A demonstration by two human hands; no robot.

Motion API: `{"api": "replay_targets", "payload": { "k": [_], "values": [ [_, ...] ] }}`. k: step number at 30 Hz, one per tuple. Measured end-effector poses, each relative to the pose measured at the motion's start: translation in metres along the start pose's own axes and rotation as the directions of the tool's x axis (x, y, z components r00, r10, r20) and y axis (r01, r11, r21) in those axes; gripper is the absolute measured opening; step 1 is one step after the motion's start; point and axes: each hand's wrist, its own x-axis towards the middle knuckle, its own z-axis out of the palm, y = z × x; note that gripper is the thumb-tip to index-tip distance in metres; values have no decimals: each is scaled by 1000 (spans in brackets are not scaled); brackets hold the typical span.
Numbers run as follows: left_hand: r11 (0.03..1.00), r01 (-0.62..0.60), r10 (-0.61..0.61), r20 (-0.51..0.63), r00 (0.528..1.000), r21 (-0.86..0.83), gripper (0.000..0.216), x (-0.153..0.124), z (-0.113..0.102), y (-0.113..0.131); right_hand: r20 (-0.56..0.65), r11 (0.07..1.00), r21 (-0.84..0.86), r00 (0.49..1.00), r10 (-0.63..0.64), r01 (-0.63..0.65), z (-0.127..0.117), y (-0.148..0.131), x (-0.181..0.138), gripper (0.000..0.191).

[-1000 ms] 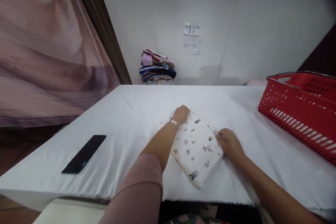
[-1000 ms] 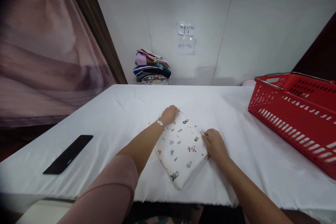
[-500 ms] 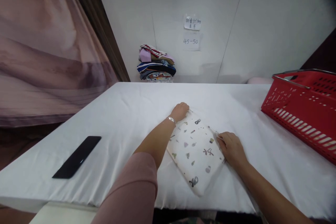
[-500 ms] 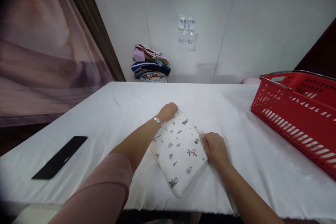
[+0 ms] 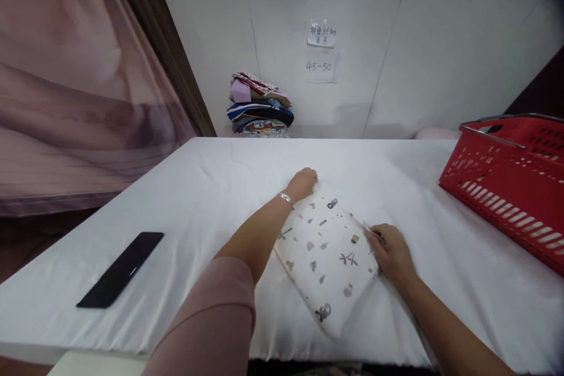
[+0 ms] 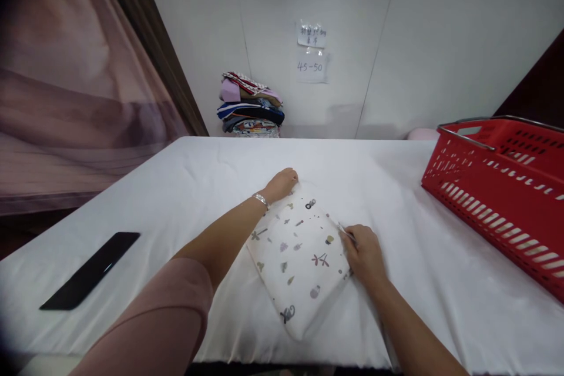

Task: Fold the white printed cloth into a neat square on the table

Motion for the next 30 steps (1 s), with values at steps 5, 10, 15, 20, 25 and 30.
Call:
{"api": "replay_targets", "payload": {
  "k": [5,10,15,20,25,30],
  "values": [
    [984,160,-156,50,986,-80,19,-3,19,3,71,976,107,981,182,-189,3,0,1,27],
    [964,206,-206,16,978,-166,16,-4,25,-1,142,957,77,953,267,-279,-1,-5,4,29],
    [896,323,-337,6,941,-306,17,0,24,-2,152,959,29,950,274,-282,0,-5,4,29],
    [797,474,-484,73,872,-374,24,9,24,-5,133,973,51,967,217,-225,3,0,4,36],
    [765,546,-549,97,830,-340,20,17,25,-2,158,982,31,971,178,-185,5,1,5,36],
    [801,532,-535,71,842,-274,21,14,19,9,156,983,45,973,171,-180,4,0,5,37]
  ]
}}
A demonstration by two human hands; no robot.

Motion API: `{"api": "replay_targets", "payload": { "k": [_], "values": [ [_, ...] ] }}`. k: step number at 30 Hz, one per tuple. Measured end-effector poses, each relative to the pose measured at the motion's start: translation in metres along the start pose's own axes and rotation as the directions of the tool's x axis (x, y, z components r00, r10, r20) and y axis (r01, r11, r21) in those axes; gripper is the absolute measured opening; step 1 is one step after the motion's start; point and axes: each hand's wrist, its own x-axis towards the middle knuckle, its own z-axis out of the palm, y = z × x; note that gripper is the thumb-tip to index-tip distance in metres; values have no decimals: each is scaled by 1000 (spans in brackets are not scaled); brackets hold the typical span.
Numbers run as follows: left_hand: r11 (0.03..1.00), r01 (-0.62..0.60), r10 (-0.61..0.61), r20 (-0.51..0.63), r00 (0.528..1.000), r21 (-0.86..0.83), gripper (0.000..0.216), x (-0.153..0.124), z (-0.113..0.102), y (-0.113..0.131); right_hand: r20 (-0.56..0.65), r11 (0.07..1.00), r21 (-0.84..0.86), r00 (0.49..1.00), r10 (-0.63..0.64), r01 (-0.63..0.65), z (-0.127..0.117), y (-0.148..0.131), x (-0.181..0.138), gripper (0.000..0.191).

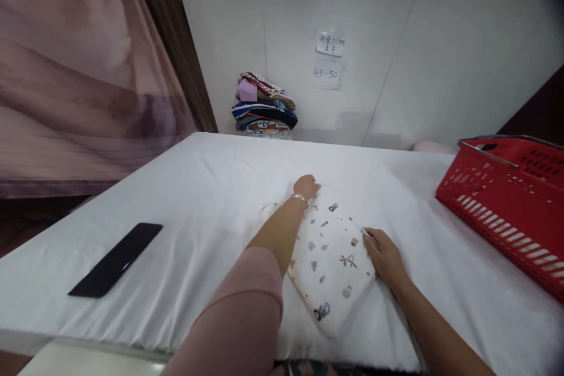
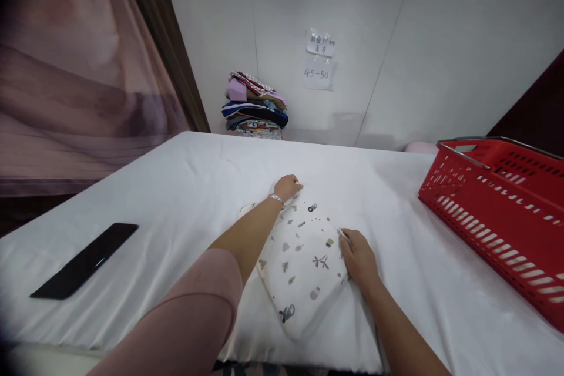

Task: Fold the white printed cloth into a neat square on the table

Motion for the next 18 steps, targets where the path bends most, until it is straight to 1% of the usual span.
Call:
{"api": "replay_targets", "payload": {
  "k": [2,4,7,9,12,13,15,18],
  "values": [
    [998,-38,39,-16,999,40,27,-5,-7,-2,-4,1000,5,1000,-4,4,0,1,0,37],
    [990,-107,113,-64,992,96,35,-13,-16,-7,-6,1000,4,1000,-12,12,0,1,0,38],
    [954,-240,265,-128,956,182,38,-31,-30,-18,-4,1000,-2,1000,-21,21,1,2,0,38],
    [922,-316,347,-117,931,223,37,-51,-35,-26,1,1000,-8,1000,-25,25,2,2,0,38],
    [859,-421,450,-35,893,291,43,-85,-29,-34,11,999,-32,1000,-27,27,3,4,1,38],
    [847,-438,462,-8,887,302,47,-95,-25,-36,13,999,-46,1000,-27,28,3,5,1,39],
    [844,-450,460,40,887,293,55,-109,-15,-38,23,996,-87,999,-32,34,3,8,2,40],
    [854,-440,434,87,897,278,61,-117,-4,-38,34,974,-213,997,-68,74,-1,6,3,41]
  ]
}}
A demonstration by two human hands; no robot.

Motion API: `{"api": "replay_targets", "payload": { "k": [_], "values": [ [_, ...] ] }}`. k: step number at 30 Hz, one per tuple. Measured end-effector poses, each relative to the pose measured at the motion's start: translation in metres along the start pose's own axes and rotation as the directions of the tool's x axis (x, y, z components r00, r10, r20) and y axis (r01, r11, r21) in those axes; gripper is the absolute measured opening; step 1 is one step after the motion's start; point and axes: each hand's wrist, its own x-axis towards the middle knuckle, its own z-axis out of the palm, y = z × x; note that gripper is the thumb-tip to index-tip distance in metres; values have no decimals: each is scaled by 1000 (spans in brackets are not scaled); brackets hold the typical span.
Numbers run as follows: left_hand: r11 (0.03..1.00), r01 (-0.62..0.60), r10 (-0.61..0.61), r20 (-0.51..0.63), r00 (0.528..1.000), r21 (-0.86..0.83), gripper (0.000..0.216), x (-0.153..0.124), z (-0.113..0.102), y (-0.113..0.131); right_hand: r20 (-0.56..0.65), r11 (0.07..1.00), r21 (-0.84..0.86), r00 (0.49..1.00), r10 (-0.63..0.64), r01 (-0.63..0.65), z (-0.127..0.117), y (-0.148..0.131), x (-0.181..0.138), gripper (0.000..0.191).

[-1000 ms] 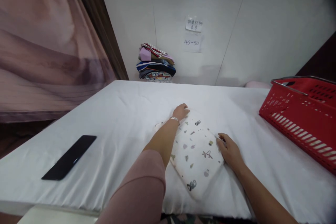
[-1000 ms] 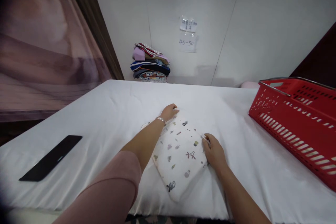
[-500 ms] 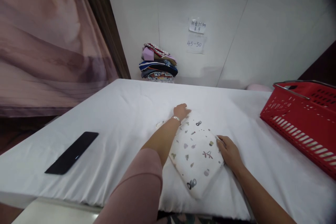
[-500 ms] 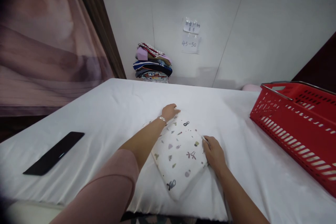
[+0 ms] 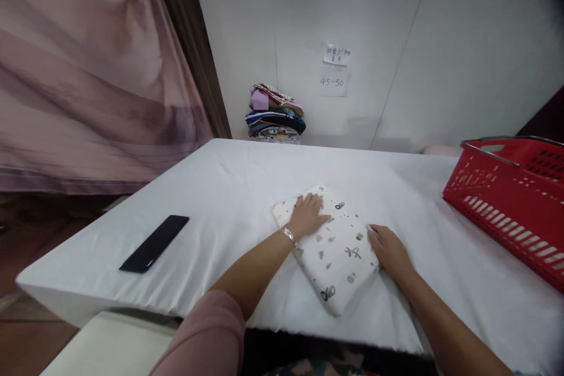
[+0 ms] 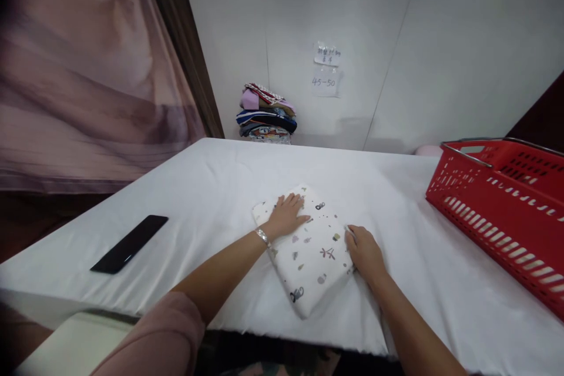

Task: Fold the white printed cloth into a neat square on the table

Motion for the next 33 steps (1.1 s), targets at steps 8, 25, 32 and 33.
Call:
{"api": "replay_targets", "payload": {
  "k": [8,25,32,33],
  "values": [
    [998,-12,14,-36,999,60,62,0,4,0,34,896,-67,898,-438,440,-10,-82,21,55],
    [990,28,-58,-214,975,-140,36,-4,-12,-8,350,976,-130,929,-119,174,19,-49,69,69],
    [825,376,-552,-457,697,-423,35,-65,-27,-30,360,982,-95,926,-118,162,18,-49,70,69],
    [769,413,-620,-411,668,-488,39,-75,-25,-30,365,985,-70,923,-120,156,17,-49,71,67]
  ]
}}
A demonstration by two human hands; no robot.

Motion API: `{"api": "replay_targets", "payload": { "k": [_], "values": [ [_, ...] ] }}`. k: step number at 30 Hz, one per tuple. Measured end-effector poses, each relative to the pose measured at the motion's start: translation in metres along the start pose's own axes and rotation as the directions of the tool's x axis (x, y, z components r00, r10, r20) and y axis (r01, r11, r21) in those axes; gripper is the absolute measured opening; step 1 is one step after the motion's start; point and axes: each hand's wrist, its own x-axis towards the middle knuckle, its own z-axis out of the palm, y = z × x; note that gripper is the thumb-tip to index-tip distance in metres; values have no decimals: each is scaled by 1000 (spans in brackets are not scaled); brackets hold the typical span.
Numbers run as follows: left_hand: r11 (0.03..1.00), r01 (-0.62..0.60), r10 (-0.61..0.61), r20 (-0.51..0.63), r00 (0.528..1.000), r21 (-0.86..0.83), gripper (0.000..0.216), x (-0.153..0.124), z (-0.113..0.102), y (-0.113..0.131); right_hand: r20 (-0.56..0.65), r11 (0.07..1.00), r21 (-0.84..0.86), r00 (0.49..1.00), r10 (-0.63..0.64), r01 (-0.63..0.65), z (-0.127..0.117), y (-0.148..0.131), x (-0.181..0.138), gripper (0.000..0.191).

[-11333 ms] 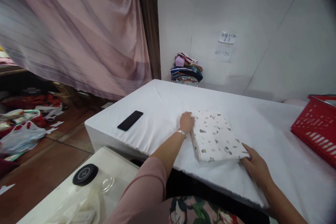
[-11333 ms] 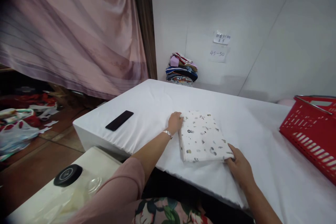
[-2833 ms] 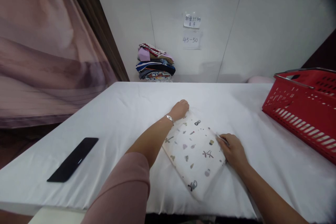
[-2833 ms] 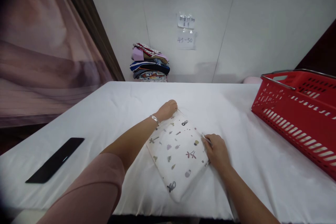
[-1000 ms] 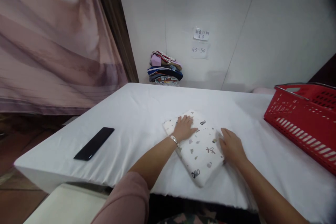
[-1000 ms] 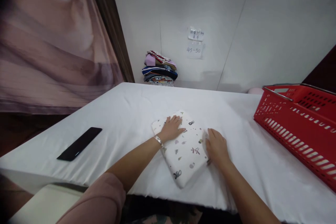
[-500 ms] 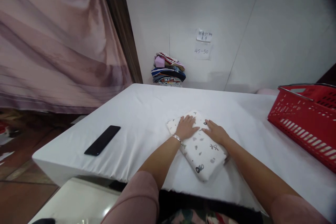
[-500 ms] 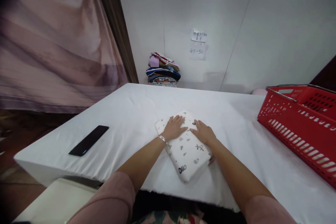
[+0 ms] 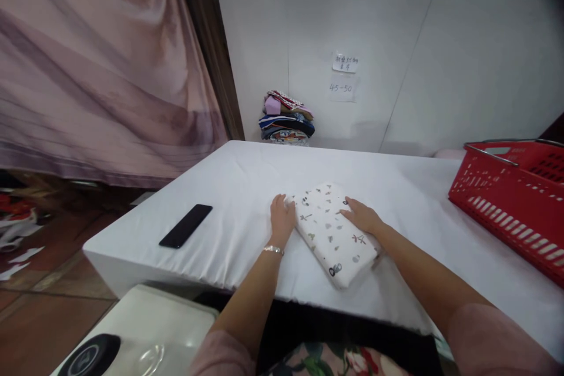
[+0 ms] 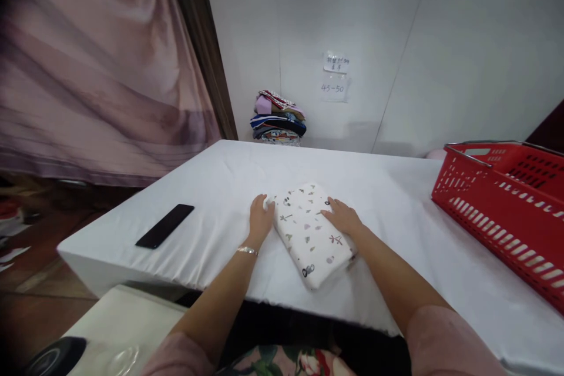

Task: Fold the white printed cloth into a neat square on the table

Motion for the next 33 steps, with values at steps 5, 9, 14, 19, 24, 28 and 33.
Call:
{"api": "replay_targets", "payload": {
  "k": [5,9,14,19,24,28,33],
  "values": [
    [806,435,-356,259,898,-401,57,-38,-10,-2,22,986,104,992,127,-128,-9,3,0,64],
    [581,584,-397,428,812,-567,65,-53,-9,12,-7,981,62,983,186,-185,-16,8,-1,65],
    [641,598,-405,449,797,-481,62,-47,-3,16,32,969,76,972,234,-235,-26,13,-6,61],
    [850,459,-351,371,860,-258,64,-38,7,9,130,947,172,959,253,-273,-34,17,-9,62],
    [902,390,-312,345,885,-185,61,-37,13,0,395,774,422,864,311,-472,-46,20,-13,62],
    [894,396,-319,324,891,-210,60,-38,13,-1,606,560,588,776,174,-584,-48,23,-20,46],
    [891,422,-348,346,871,-167,67,-36,10,6,639,396,672,761,117,-625,-39,29,-26,40]
  ]
}}
